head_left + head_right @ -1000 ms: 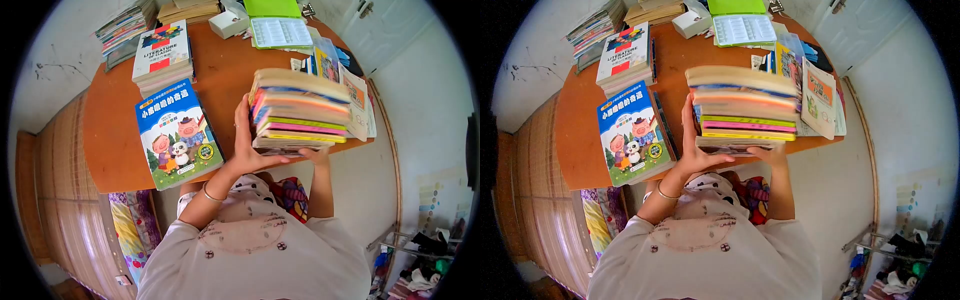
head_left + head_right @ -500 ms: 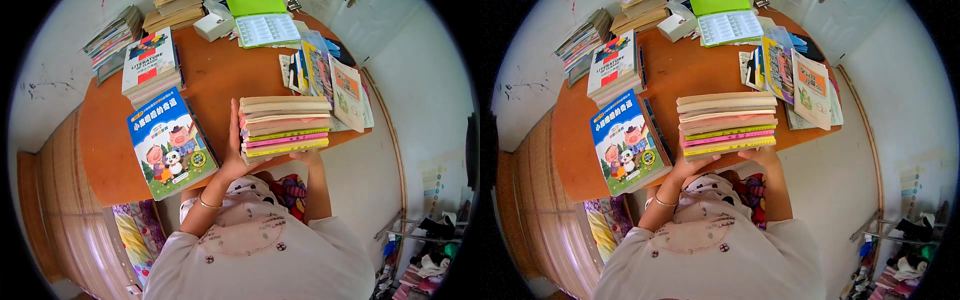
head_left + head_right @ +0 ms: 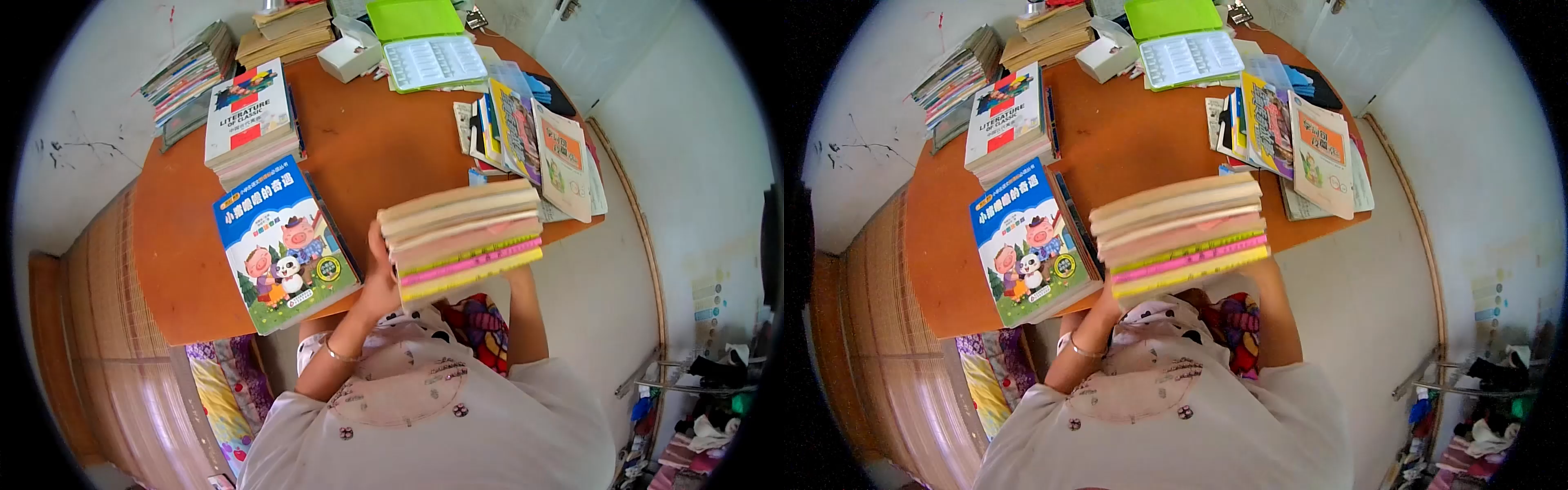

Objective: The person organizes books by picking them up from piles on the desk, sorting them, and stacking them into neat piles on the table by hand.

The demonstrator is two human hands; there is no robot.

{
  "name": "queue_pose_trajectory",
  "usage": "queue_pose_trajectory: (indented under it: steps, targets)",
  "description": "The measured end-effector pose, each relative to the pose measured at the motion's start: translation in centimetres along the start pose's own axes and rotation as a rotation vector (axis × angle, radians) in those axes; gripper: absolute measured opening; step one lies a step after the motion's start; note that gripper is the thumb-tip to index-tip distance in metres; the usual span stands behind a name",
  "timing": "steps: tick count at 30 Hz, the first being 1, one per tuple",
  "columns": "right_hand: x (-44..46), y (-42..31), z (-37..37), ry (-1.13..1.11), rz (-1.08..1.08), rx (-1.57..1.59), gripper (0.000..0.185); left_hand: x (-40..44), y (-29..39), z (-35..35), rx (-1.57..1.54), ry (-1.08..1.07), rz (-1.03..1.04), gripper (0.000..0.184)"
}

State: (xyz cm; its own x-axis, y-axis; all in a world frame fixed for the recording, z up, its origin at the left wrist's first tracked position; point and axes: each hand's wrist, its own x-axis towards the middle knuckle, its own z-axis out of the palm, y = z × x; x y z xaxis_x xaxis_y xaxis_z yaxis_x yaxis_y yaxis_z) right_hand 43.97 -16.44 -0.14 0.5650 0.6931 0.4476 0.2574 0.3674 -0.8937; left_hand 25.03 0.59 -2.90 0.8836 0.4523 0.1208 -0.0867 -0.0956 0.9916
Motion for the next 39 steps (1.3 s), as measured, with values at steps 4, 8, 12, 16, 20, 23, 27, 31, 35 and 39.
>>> queue_pose_trajectory:
  steps: [4,8,12,16,20,23,27,31,35,39]
  targets:
    - [-0.9,0.8,-0.3,0.029,-0.107,-0.185,0.064,-0.3,1.3,0.4,0.104,0.079,0.142,0.096]
    - [1.1,-2.2,0.0,-0.098,0.087,-0.139,0.060,0.0,5.5,1.6,0.107,0.170,0.163,0.094]
    - [5.5,-6.4,1.6,-0.121,0.515,-0.109,0.056,0.6,9.5,2.0,-0.247,0.228,-0.104,0.084]
    - [7.7,-4.3,2.3,-0.121,0.827,-0.043,0.065,0.1,10.2,1.6,-0.377,0.192,-0.127,0.079]
    - [9.1,-2.9,1.8,-0.311,0.838,-0.232,0.068,-0.4,8.0,1.6,-0.241,0.188,-0.050,0.078]
    - [9.4,-3.8,1.0,-0.283,0.892,-0.308,0.060,-0.7,6.4,1.4,-0.193,0.202,-0.008,0.076]
    - [7.2,-11.8,1.3,0.104,0.425,-1.100,0.045,-1.3,6.9,1.7,-0.079,0.252,0.082,0.077]
    - [4.4,-6.9,-4.4,0.500,-0.200,-1.644,0.029,-3.2,10.9,3.0,0.527,0.299,0.509,0.083]
    - [4.8,-4.2,-11.7,0.520,-0.019,-1.195,0.027,-3.6,12.9,1.3,0.492,-0.047,0.615,0.068]
    - [7.2,-11.5,-3.7,0.828,-0.151,-0.896,0.027,-3.8,15.6,-1.9,0.166,-0.250,0.456,0.061]
